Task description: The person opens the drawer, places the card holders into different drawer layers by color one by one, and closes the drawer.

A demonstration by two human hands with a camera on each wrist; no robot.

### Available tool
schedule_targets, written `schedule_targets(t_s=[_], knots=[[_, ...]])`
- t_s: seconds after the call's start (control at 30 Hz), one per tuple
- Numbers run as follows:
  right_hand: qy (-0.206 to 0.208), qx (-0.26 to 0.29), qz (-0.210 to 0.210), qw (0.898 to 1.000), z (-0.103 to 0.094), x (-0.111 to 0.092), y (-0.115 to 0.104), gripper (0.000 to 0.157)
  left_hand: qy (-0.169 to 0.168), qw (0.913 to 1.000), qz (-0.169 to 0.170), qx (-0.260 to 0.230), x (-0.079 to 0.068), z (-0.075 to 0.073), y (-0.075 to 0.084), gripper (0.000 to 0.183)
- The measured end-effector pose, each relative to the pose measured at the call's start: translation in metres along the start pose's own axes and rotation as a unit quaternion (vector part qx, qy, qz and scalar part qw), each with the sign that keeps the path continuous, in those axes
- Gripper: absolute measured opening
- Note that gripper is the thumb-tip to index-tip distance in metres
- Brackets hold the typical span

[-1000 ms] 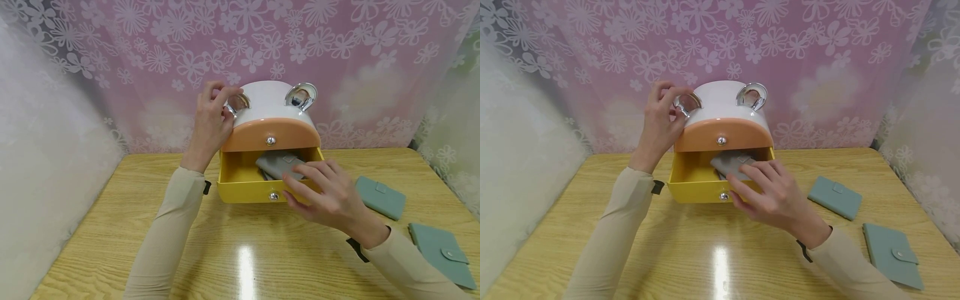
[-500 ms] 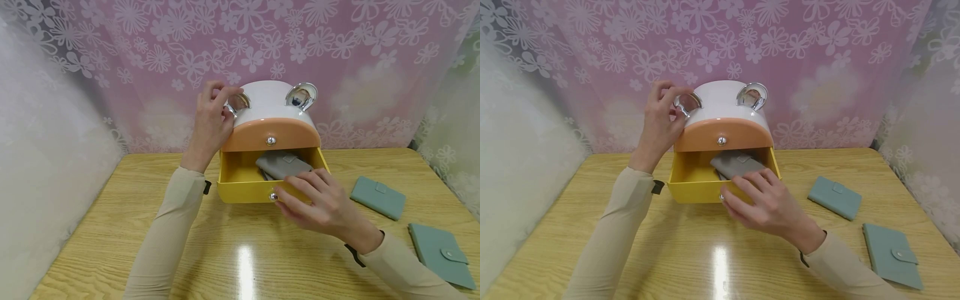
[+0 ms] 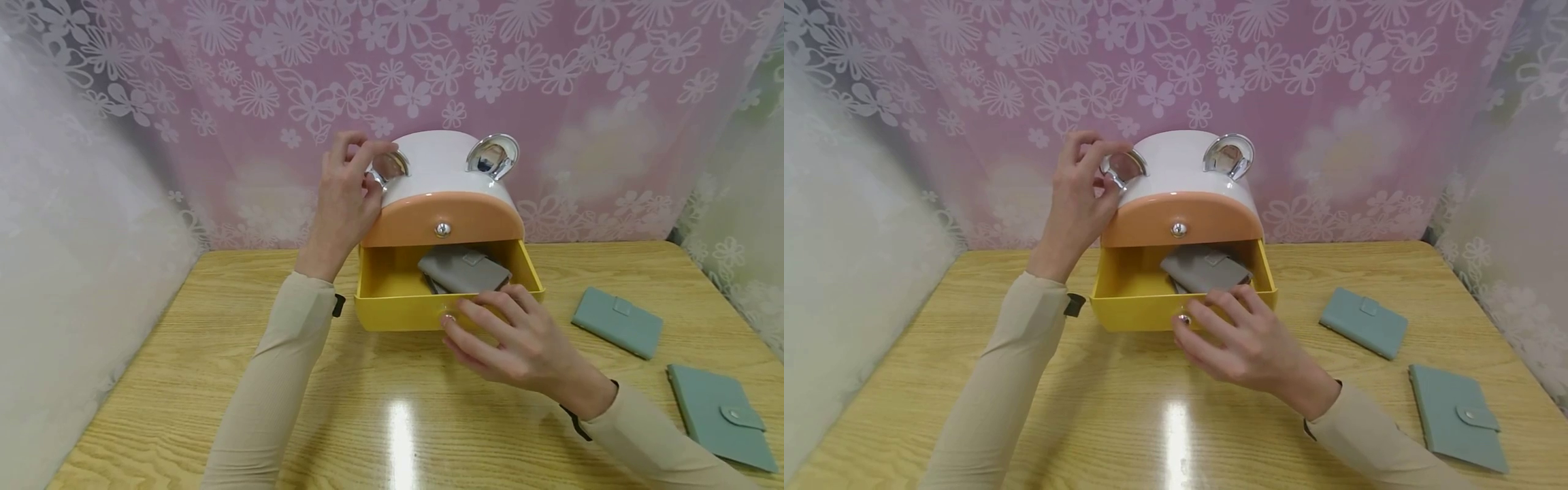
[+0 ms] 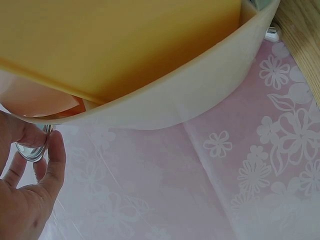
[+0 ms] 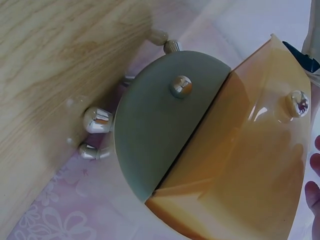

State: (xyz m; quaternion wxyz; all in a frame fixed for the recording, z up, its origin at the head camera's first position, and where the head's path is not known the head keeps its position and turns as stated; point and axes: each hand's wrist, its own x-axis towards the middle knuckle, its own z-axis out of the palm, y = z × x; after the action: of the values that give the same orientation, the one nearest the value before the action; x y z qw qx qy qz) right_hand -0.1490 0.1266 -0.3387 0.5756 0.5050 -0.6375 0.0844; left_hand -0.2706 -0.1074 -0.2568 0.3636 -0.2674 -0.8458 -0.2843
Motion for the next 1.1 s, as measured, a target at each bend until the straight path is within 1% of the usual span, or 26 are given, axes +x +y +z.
schedule_targets(t_s=[0.33, 0.57, 0.63, 0.73, 1.0, 1.1], knots=[[-0.039, -0.013, 0.006, 0.999, 0.003, -0.004, -0.001, 0.020, 0.000, 1.0000, 0.002, 0.000, 0.001, 0.000, 0.000, 0.042], [-0.096, -0.023, 0.006, 0.995, 0.001, -0.018, -0.002, 0.021, -0.001, 1.0000, -0.002, -0.005, 0.002, 0.000, 0.000, 0.043], [-0.106, -0.028, 0.005, 0.994, 0.001, -0.020, -0.002, 0.021, -0.001, 1.0000, -0.003, -0.008, 0.002, 0.000, 0.000, 0.043], [-0.111, -0.032, 0.006, 0.993, 0.001, -0.021, -0.003, 0.021, -0.003, 0.9999, -0.007, -0.010, 0.001, 0.000, 0.000, 0.042], [-0.108, -0.033, 0.011, 0.994, 0.001, -0.021, -0.005, 0.023, -0.007, 0.9998, -0.015, -0.007, 0.000, 0.000, 0.000, 0.043], [-0.109, -0.034, 0.012, 0.993, 0.001, -0.021, -0.005, 0.023, -0.006, 0.9999, -0.013, -0.005, 0.000, 0.000, 0.001, 0.043]])
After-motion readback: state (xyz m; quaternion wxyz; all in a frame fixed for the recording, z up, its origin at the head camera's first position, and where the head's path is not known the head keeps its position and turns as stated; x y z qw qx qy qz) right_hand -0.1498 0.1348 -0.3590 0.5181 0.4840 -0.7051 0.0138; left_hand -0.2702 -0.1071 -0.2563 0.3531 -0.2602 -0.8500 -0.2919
